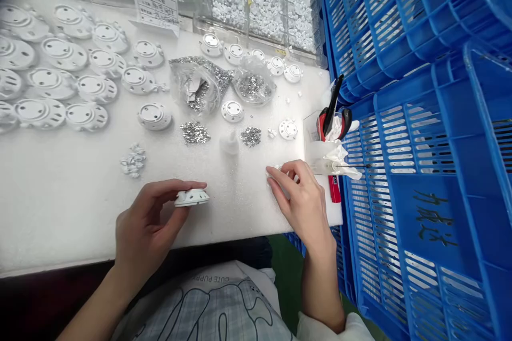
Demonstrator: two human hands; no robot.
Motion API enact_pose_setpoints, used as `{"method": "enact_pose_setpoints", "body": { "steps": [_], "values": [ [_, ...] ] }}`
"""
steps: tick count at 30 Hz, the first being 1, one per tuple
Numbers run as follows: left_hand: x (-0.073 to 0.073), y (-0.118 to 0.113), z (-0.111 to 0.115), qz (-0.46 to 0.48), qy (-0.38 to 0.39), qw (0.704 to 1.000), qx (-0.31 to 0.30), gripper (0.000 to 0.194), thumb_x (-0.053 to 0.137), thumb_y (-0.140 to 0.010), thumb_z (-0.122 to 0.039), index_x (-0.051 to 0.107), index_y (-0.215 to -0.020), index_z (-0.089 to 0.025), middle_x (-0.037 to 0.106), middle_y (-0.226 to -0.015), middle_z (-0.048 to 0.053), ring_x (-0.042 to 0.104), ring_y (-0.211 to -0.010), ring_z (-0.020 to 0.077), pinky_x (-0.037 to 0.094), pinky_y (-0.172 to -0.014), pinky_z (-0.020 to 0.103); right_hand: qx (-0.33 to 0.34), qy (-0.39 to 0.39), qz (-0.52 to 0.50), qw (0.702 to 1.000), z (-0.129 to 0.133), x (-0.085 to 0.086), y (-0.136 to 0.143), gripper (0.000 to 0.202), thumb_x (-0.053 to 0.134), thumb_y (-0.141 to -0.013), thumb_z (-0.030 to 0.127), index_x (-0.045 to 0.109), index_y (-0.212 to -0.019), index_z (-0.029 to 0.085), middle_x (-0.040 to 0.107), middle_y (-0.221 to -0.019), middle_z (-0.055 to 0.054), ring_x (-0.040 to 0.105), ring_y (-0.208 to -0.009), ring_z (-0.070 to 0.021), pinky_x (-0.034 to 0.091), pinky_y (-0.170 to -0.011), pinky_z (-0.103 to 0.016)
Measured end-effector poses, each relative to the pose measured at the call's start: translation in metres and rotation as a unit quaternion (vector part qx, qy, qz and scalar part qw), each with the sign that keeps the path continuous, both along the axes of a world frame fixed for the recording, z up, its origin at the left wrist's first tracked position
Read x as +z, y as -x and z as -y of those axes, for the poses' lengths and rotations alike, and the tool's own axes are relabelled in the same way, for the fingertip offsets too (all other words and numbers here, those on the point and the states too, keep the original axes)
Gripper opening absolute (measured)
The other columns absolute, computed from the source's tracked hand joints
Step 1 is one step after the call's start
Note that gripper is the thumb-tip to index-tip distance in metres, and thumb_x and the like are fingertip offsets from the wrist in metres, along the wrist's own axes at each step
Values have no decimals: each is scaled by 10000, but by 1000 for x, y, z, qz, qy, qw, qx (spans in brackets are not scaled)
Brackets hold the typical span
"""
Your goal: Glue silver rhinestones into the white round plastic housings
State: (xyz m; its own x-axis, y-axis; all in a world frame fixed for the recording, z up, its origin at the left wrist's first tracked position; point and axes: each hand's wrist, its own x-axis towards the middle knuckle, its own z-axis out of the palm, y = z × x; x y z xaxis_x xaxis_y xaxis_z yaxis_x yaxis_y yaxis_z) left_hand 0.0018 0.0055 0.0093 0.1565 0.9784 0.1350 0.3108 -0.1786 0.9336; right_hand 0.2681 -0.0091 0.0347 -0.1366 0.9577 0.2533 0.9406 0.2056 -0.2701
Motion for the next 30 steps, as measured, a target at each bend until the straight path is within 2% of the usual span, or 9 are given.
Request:
{"method": "enact_pose_setpoints", "body": {
  "steps": [8, 10, 13, 17, 22, 25, 30],
  "values": [
    [0, 0, -1, 1, -29, 999, -17, 262, 623, -973, -62, 648, -1115, -281, 808, -1061, -48, 738, -868, 114, 534, -671, 173, -22, 22, -11, 999, -9, 8, 8, 106, 667, -1005, 243, 762, -1023, 199, 620, -940, -50, 638, -886, -208, 524, -727, -339],
    [0, 0, -1, -6, -41, 999, -18, 251, 623, -973, -63, 651, -1105, -276, 799, -1021, -50, 719, -834, 109, 527, -691, 179, -32, 7, -49, 998, -7, 9, 11, 89, 670, -1005, 235, 756, -1014, 213, 645, -939, -43, 638, -863, -194, 523, -724, -330],
    [1, -1, -1, -9, -53, 998, -24, 251, 622, -968, -67, 650, -1113, -269, 781, -985, -46, 701, -813, 110, 518, -707, 188, -63, 9, -168, 984, -2, 11, 21, 63, 690, -996, 219, 748, -990, 243, 698, -932, -12, 629, -762, -142, 510, -666, -288],
    [3, -1, -2, -8, -61, 998, -27, 241, 608, -965, -63, 635, -1103, -259, 768, -971, -45, 692, -797, 105, 514, -719, 192, -63, 65, -351, 932, 0, 5, 44, 90, 725, -975, 206, 755, -1000, 288, 745, -918, 22, 675, -799, -121, 544, -713, -250],
    [5, -2, -3, -8, -63, 997, -51, 240, 613, -955, -36, 605, -1081, -241, 755, -978, -44, 673, -792, 81, 506, -721, 173, 4, 127, -538, 833, -9, -7, 70, 139, 815, -894, 185, 773, -959, 301, 727, -907, 14, 682, -832, -134, 585, -726, -255],
    [4, -2, -4, -6, -67, 995, -76, 246, 633, -956, -28, 596, -1074, -240, 746, -967, -44, 683, -821, 86, 511, -726, 174, 40, 160, -596, 786, -14, -12, 76, 161, 852, -855, 179, 800, -941, 304, 726, -911, -1, 689, -855, -147, 605, -740, -272],
    [4, -2, -6, 6, -83, 992, -95, 220, 636, -983, -43, 594, -1081, -236, 748, -953, -39, 687, -826, 89, 518, -725, 180, 60, 197, -629, 750, -15, -15, 75, 161, 852, -859, 193, 834, -959, 318, 747, -931, -13, 712, -875, -150, 632, -767, -284]
  ]
}}
